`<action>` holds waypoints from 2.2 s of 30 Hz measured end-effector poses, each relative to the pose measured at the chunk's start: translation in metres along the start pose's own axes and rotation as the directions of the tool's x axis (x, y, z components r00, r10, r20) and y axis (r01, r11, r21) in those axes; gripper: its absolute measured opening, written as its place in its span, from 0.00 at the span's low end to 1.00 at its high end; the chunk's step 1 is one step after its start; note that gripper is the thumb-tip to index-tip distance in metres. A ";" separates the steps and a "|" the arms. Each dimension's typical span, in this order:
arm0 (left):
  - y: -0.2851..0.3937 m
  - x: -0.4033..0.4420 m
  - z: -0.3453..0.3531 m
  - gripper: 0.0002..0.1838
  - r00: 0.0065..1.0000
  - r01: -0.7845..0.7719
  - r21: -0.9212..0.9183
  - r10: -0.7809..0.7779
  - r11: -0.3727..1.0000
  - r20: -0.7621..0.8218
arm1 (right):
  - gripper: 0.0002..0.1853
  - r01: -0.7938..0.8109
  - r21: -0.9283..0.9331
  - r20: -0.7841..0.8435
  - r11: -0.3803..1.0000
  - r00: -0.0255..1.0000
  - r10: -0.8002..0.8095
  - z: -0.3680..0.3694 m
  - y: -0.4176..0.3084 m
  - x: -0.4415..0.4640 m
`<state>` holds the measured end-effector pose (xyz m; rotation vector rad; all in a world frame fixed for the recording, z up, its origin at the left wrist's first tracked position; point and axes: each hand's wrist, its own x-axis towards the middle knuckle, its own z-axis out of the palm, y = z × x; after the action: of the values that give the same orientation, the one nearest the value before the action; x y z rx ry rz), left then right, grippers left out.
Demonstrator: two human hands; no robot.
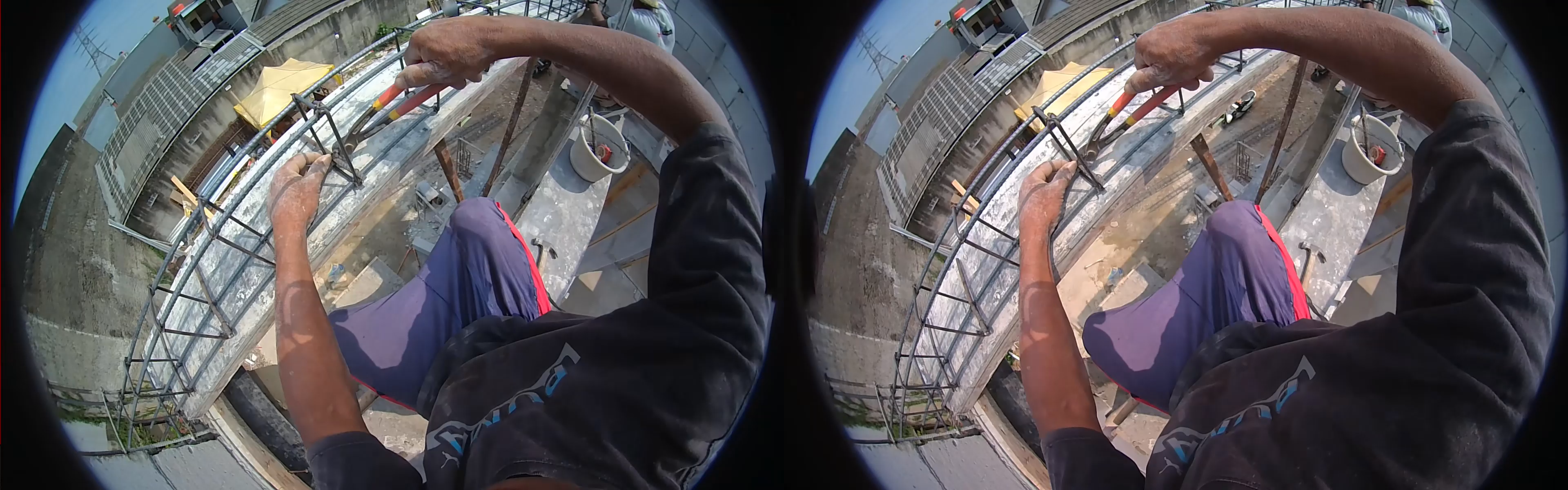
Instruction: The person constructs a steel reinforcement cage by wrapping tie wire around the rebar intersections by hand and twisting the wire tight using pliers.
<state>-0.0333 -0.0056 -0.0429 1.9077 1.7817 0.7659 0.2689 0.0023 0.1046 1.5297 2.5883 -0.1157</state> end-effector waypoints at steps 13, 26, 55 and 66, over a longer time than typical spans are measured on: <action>0.000 0.001 0.002 0.19 1.000 0.005 -0.010 -0.005 1.000 -0.012 | 0.36 0.045 0.192 -0.218 0.980 0.976 -0.002 0.024 0.021 -0.004; -0.003 0.006 0.003 0.19 1.000 -0.004 -0.023 0.004 1.000 -0.021 | 0.51 -0.039 0.485 -0.107 0.874 0.989 0.104 0.047 0.020 -0.031; -0.002 0.002 0.004 0.19 0.997 -0.072 -0.057 0.069 0.996 -0.047 | 0.30 0.189 -0.159 -0.039 0.969 0.980 -0.197 -0.002 -0.019 -0.018; 0.001 0.002 0.002 0.19 0.999 -0.043 -0.070 0.042 0.997 -0.013 | 0.28 0.074 -0.017 0.222 0.997 0.973 -0.069 -0.027 -0.031 -0.008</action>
<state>-0.0313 -0.0036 -0.0438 1.9043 1.7032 0.8450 0.2434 -0.0160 0.1329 1.3318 2.4591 -0.2457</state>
